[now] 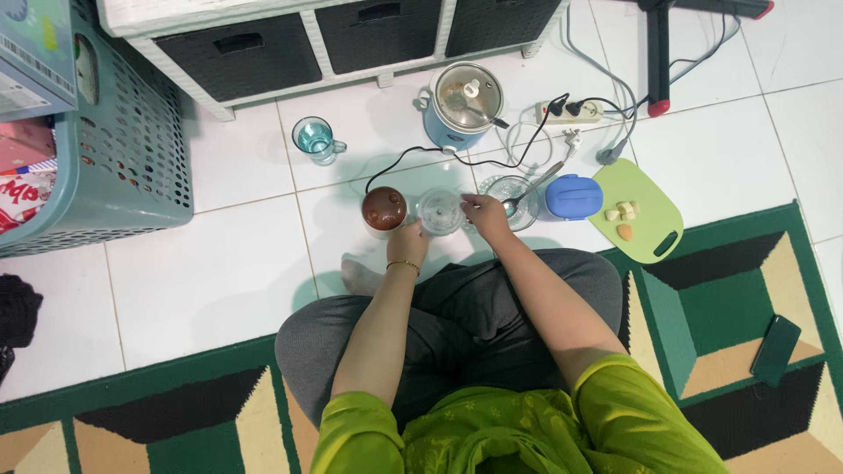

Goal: The person sits on the floor and prepares a blender by adding ingredients and water into the jar. They then secure the lid, plug in the device, and operate the blender to mix the contents.

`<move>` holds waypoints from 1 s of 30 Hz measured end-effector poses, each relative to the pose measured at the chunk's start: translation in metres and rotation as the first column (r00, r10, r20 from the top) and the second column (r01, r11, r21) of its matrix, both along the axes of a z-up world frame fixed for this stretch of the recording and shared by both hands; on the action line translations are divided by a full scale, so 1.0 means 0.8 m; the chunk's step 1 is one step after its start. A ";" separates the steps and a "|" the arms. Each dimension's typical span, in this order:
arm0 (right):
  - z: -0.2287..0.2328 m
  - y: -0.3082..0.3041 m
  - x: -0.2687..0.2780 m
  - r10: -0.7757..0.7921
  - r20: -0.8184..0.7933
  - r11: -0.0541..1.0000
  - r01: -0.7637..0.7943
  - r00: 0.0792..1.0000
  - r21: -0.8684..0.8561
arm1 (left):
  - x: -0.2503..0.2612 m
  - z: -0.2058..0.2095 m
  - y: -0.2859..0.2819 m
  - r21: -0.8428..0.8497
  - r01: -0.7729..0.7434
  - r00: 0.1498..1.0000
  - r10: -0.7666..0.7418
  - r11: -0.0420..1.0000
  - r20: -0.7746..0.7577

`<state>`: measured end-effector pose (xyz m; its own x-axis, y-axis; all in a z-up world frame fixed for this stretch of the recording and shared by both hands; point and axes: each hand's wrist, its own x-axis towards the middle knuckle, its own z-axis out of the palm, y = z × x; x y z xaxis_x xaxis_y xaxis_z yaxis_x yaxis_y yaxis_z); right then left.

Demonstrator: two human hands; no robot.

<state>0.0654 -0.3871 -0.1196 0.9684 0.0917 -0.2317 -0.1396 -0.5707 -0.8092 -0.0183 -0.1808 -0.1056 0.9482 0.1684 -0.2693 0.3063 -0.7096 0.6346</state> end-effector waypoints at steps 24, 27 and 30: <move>0.010 0.012 -0.010 0.050 0.164 0.981 -0.017 0.985 -0.194 | 0.005 0.036 0.001 0.091 0.204 0.955 -0.178 0.975 -0.239; 0.027 0.026 -0.012 0.023 0.340 0.985 0.037 0.940 -0.168 | 0.011 0.053 0.026 -0.101 0.158 0.973 -0.173 0.982 -0.154; 0.054 0.047 -0.013 0.025 0.196 0.998 -0.035 0.980 0.048 | 0.012 0.062 0.090 -0.251 -0.088 0.991 0.111 0.964 0.076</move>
<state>0.0551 -0.3493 -0.0765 0.9913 0.1278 -0.0322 0.0407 -0.5294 -0.8474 -0.0087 -0.1087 -0.0564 0.9521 0.2020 -0.2297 0.3017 -0.4962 0.8141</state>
